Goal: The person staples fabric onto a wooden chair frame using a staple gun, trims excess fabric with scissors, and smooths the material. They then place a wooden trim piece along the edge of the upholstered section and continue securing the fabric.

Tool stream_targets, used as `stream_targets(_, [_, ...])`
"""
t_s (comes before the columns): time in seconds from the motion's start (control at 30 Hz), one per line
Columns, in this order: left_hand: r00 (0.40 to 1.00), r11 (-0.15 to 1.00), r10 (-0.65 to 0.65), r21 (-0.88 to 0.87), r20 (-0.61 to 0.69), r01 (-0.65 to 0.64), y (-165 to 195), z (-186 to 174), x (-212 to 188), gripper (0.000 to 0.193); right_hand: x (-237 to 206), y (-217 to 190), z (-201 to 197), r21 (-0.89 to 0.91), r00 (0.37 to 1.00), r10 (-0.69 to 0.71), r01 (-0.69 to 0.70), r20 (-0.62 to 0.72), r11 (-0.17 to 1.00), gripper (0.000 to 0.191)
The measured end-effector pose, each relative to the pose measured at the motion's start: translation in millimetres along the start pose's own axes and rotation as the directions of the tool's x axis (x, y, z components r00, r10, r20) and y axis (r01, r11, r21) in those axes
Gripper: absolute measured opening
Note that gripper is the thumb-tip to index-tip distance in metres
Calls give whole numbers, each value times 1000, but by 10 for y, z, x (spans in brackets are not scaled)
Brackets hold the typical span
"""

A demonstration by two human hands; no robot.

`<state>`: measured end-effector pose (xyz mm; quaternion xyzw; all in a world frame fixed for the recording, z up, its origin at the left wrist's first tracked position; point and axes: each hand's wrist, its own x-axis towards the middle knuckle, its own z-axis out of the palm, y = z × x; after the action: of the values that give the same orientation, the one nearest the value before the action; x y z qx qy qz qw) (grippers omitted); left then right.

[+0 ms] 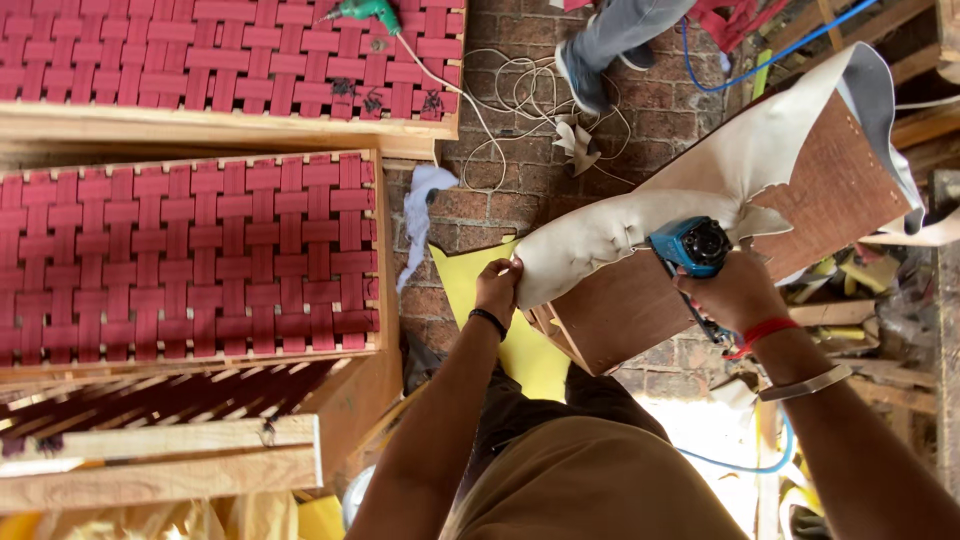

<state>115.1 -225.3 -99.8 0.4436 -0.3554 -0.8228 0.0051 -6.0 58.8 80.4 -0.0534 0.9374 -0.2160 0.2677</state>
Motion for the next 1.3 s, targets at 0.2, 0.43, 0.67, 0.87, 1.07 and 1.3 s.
stream_targets(0.2, [992,962,70,255,106,-95,200,-43,-137,27,12,69,22,197,989,104,-123,103,973,23])
stream_targets(0.43, [868,545,264,677,421,-494,388,-155,-47,69,37,178,85,444,973,131,-203,188,873,21])
stream_targets(0.67, [645,-411,148,640,750,-649,816,17,-220,76,-18,122,63,446,984,110,-161,137,881,20])
stream_targets(0.87, [544,-658,-284,252,790,-710,979,493,-486,110,-182,86,66,417,994,89,-105,58,903,17])
stream_targets(1.07, [367,-641,-452,-11,813,-767,1056,415,-376,109,-536,-34,505,239,979,181,-154,-93,959,31])
stream_targets(1.3, [103,-439,-793,-446,601,-780,1223,683,-108,97,-1015,-460,939,-121,927,253,-295,-278,948,41])
